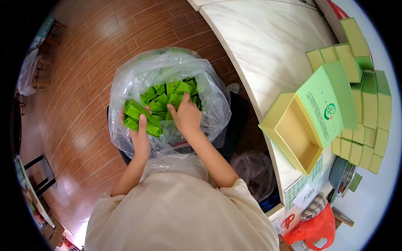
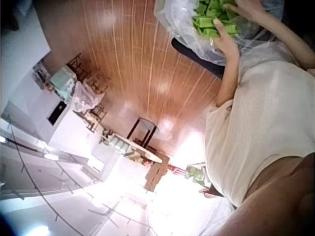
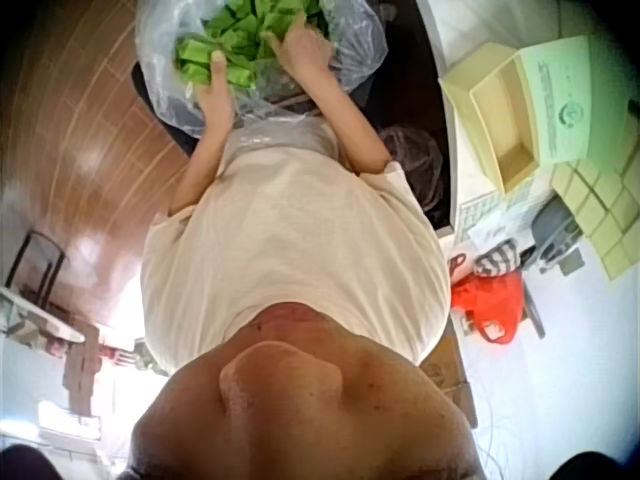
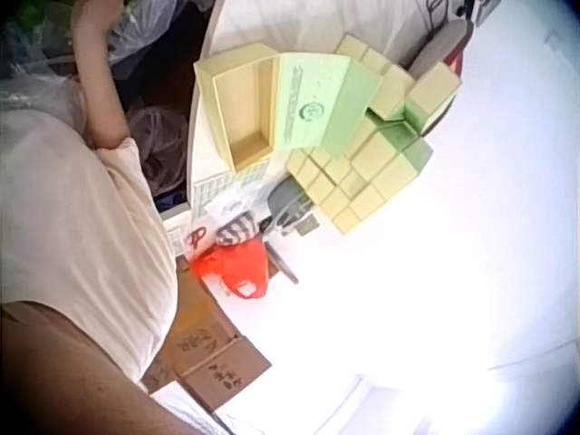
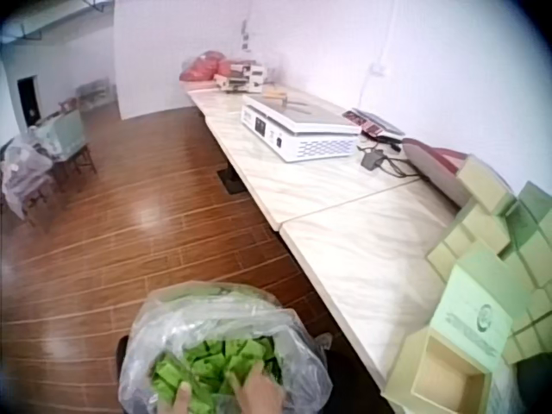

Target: The person fills a green box with small green packets from a plastic bag, covers them with a plastic sheet, and closes the box. They then peel a label from a sheet and apply it to the back of the box.

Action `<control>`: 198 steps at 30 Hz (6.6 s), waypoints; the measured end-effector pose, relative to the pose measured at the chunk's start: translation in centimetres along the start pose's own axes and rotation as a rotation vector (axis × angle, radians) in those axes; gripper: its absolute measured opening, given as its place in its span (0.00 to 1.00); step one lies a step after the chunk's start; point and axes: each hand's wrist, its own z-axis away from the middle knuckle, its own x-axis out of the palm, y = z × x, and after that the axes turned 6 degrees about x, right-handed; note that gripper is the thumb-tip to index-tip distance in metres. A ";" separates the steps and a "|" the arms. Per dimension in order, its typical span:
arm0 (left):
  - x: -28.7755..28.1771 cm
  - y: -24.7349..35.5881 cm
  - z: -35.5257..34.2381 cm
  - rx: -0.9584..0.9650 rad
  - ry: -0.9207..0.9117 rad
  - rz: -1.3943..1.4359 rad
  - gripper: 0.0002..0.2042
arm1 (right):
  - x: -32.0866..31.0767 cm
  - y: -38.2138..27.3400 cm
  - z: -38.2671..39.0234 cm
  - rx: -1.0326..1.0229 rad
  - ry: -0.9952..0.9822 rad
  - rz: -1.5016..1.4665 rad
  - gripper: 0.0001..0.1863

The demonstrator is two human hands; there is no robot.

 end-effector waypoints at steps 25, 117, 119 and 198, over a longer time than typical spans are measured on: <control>5.2 3.0 -0.7 -0.340 -0.503 0.119 0.35 | -4.6 2.1 1.1 0.009 0.015 -0.871 0.12; -0.4 -1.2 -1.4 -0.655 0.031 0.442 0.20 | -1.6 0.7 1.8 -0.369 -0.379 -0.617 0.09; -0.7 -1.1 -1.4 -0.620 -0.020 0.411 0.24 | 0.1 0.4 -0.5 -0.204 -0.080 -0.519 0.16; 1.5 0.8 0.1 0.000 -0.380 0.061 0.43 | -8.4 -1.0 4.1 -0.227 0.107 -0.383 0.08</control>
